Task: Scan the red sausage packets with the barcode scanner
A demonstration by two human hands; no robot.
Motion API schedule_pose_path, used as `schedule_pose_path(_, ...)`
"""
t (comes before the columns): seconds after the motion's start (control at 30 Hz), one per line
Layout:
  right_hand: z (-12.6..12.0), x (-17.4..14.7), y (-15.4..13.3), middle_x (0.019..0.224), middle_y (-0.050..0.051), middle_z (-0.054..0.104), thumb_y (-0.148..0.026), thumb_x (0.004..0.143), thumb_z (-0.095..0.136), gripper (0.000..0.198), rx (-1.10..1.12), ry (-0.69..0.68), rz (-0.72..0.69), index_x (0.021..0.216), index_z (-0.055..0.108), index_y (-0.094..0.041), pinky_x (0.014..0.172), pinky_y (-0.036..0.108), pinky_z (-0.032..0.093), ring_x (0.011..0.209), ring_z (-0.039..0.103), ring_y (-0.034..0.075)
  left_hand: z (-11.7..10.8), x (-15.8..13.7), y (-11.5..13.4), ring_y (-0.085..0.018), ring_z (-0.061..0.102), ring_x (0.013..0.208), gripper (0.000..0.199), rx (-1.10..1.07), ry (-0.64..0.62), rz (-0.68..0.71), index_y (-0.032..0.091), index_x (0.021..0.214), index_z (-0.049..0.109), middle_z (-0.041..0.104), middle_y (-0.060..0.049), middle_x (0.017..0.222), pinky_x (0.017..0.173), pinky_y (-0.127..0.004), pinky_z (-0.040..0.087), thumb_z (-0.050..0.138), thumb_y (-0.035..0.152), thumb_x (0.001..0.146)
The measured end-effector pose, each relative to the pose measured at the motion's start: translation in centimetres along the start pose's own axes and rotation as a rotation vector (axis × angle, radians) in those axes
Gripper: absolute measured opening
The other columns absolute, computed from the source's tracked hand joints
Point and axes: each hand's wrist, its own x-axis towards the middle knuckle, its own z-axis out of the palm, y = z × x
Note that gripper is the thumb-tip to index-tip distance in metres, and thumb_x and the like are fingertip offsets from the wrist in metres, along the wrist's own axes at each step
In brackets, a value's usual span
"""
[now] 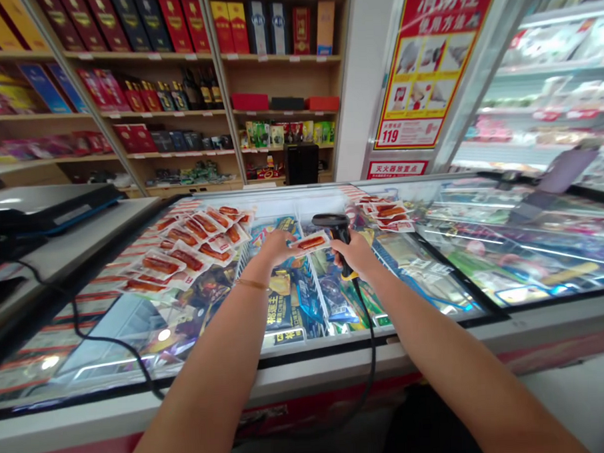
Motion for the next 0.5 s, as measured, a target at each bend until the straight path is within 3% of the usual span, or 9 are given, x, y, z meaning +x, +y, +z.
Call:
schedule_pose_path(0.1, 0.0, -0.4, -0.3, 0.051, -0.005, 0.058, -0.027, 0.069, 0.067, 0.021, 0.019, 0.007, 0.02, 0.079, 0.049, -0.022, 0.036, 0.022, 0.043, 0.037, 0.053, 0.012, 0.0, -0.3, 0.6, -0.033, 0.063, 0.107, 0.034, 0.084, -0.06, 0.001, 0.017, 0.085, 0.072, 0.071, -0.012, 0.097, 0.098, -0.038, 0.046, 0.085, 0.03, 0.056)
schedule_pose_path(0.23, 0.1, -1.0, -0.7, 0.051, -0.005, 0.058, -0.026, 0.069, 0.067, 0.021, 0.036, 0.003, 0.019, 0.079, 0.049, -0.022, 0.037, 0.023, 0.043, 0.037, 0.053, 0.012, 0.0, -0.6, 0.9, -0.028, 0.066, 0.091, 0.036, -0.061, 0.047, -0.1, 0.017, 0.093, 0.068, 0.069, -0.008, 0.089, 0.086, -0.036, 0.051, 0.082, 0.019, 0.06)
schedule_pose_path(0.37, 0.3, -1.3, -0.7, 0.051, -0.005, 0.057, -0.027, 0.069, 0.068, 0.022, 0.023, -0.012, 0.022, 0.078, 0.048, -0.022, 0.037, 0.022, 0.042, 0.038, 0.053, 0.012, 0.0, -0.4, 0.5, -0.021, 0.066, 0.077, 0.036, -0.523, 0.264, -0.247, 0.016, 0.092, 0.067, 0.065, -0.002, 0.074, 0.081, -0.036, 0.054, 0.078, 0.007, 0.059)
schedule_pose_path(0.43, 0.3, -1.4, -0.7, 0.051, -0.004, 0.058, -0.027, 0.07, 0.068, 0.022, 0.003, -0.02, 0.016, 0.078, 0.048, -0.022, 0.037, 0.022, 0.042, 0.038, 0.054, 0.012, 0.1, -0.1, 0.3, -0.018, 0.065, 0.068, 0.029, -0.76, 0.305, -0.312, 0.014, 0.088, 0.068, 0.064, -0.001, 0.069, 0.076, -0.036, 0.056, 0.074, 0.005, 0.062)
schedule_pose_path(0.5, 0.5, -1.7, -0.8, 0.05, -0.004, 0.058, -0.027, 0.071, 0.067, 0.021, -0.032, -0.035, 0.001, 0.078, 0.048, -0.022, 0.038, 0.022, 0.042, 0.039, 0.054, 0.012, 0.2, 0.1, 0.2, -0.016, 0.064, 0.062, 0.015, -0.859, 0.318, -0.349, 0.013, 0.079, 0.067, 0.062, 0.0, 0.063, 0.072, -0.035, 0.057, 0.069, 0.006, 0.067)
